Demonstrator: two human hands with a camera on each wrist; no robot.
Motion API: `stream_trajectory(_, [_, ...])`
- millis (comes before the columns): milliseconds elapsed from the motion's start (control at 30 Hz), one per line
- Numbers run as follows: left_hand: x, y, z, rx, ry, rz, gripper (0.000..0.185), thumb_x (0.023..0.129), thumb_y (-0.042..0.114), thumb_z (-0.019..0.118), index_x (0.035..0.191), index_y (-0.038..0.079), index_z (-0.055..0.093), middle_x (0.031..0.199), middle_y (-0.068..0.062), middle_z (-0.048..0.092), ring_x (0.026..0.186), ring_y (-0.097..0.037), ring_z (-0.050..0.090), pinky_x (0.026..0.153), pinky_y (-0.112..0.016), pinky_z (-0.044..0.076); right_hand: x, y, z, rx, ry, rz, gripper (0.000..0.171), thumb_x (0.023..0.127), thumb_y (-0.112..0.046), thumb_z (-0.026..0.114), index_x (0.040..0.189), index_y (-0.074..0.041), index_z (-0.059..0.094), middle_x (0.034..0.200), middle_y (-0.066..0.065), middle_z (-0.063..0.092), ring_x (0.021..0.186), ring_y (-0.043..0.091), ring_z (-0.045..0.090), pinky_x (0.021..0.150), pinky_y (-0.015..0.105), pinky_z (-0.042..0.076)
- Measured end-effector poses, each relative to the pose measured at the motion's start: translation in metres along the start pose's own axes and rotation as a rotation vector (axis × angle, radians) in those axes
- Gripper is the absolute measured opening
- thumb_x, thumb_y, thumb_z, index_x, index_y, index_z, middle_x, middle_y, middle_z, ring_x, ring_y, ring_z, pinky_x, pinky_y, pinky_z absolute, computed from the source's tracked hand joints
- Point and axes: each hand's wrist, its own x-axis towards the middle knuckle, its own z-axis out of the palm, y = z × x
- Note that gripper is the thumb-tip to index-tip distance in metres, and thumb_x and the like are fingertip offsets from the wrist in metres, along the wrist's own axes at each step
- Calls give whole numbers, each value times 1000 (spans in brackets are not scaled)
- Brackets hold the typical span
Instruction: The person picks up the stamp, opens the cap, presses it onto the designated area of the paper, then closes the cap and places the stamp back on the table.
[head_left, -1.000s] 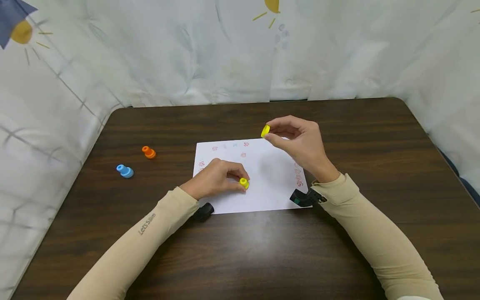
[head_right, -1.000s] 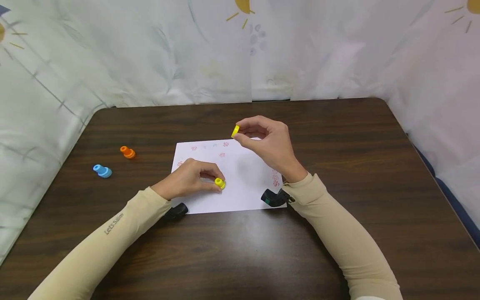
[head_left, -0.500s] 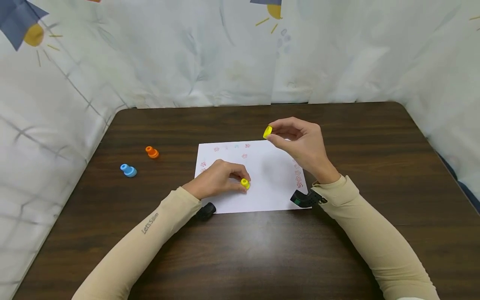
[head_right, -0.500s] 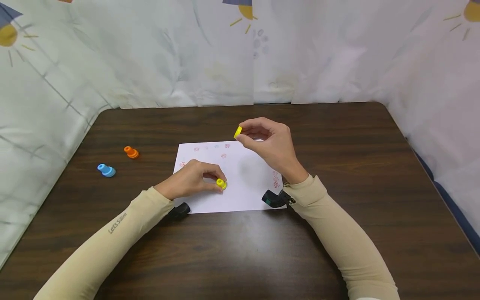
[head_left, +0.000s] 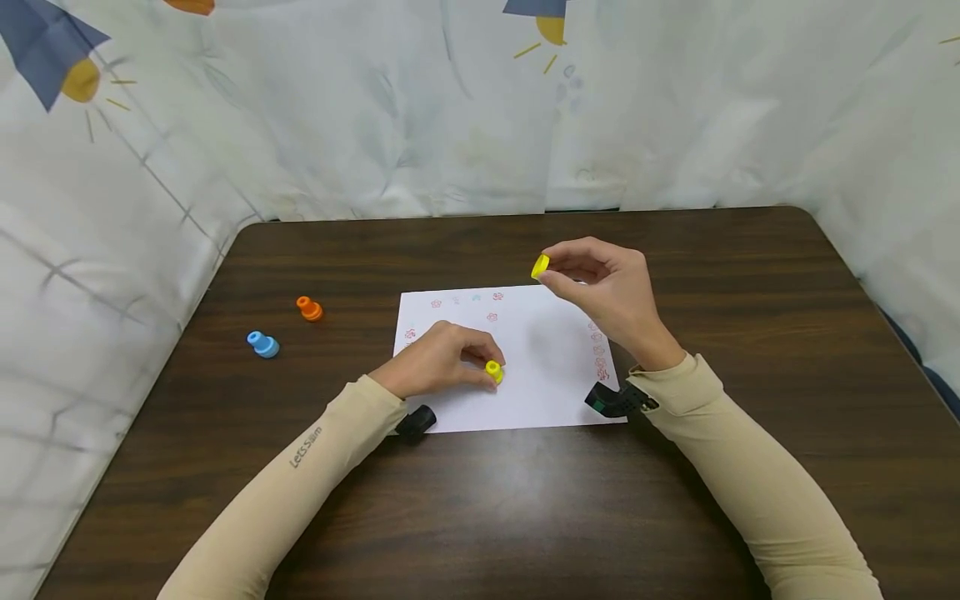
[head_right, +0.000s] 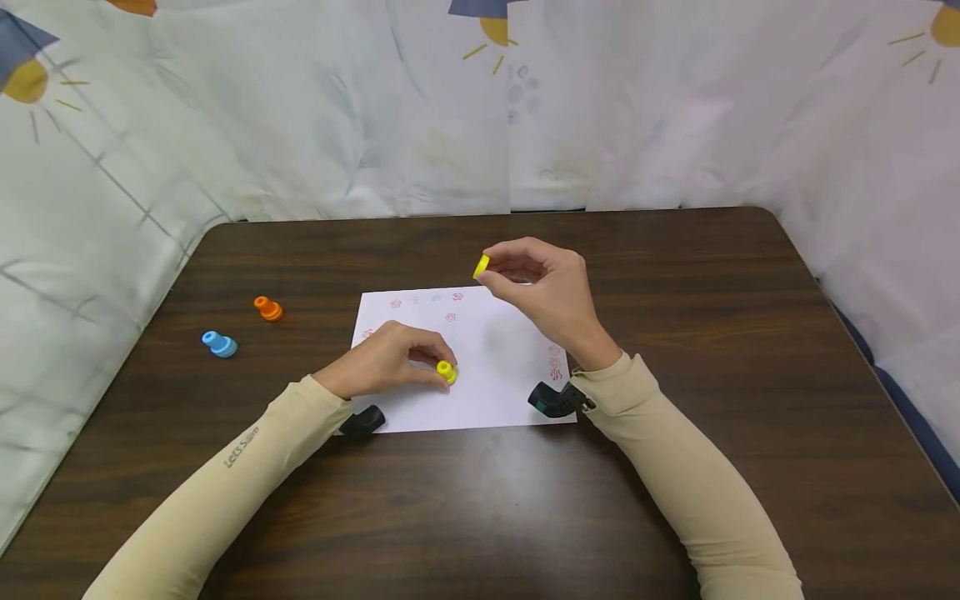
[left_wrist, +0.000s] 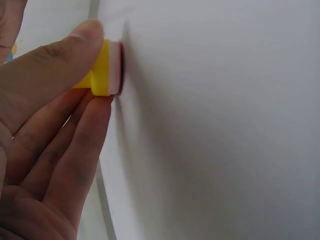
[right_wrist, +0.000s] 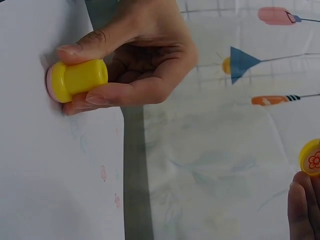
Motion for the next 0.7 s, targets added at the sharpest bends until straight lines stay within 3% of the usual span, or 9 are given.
stream_trajectory(233, [2,5,-9,-27,32,16,23,81,16,89,101,17,79,96,9,78,94,-5,75,94,-24,61,0,1,0,12,-4,-3,25,85,1,82,109,1,76,100,-13,75,89,8,75,87,21,63])
stream_trajectory(433, [2,9,-18,-77,147,81,24,80,17,90,102,18,79,97,6,78,89,-8,72,92,-25,62,1,1,0,12,-6,-6,26,85,2,82,110,1,75,100,-14,75,89,8,75,87,20,63])
stream_trajectory(700, [-1,13,-29,-192,296,83,29,80,16,90,107,13,79,101,-1,78,90,-13,70,91,-30,63,0,2,1,-2,-10,12,27,84,2,82,111,1,75,100,-13,75,89,7,74,86,20,63])
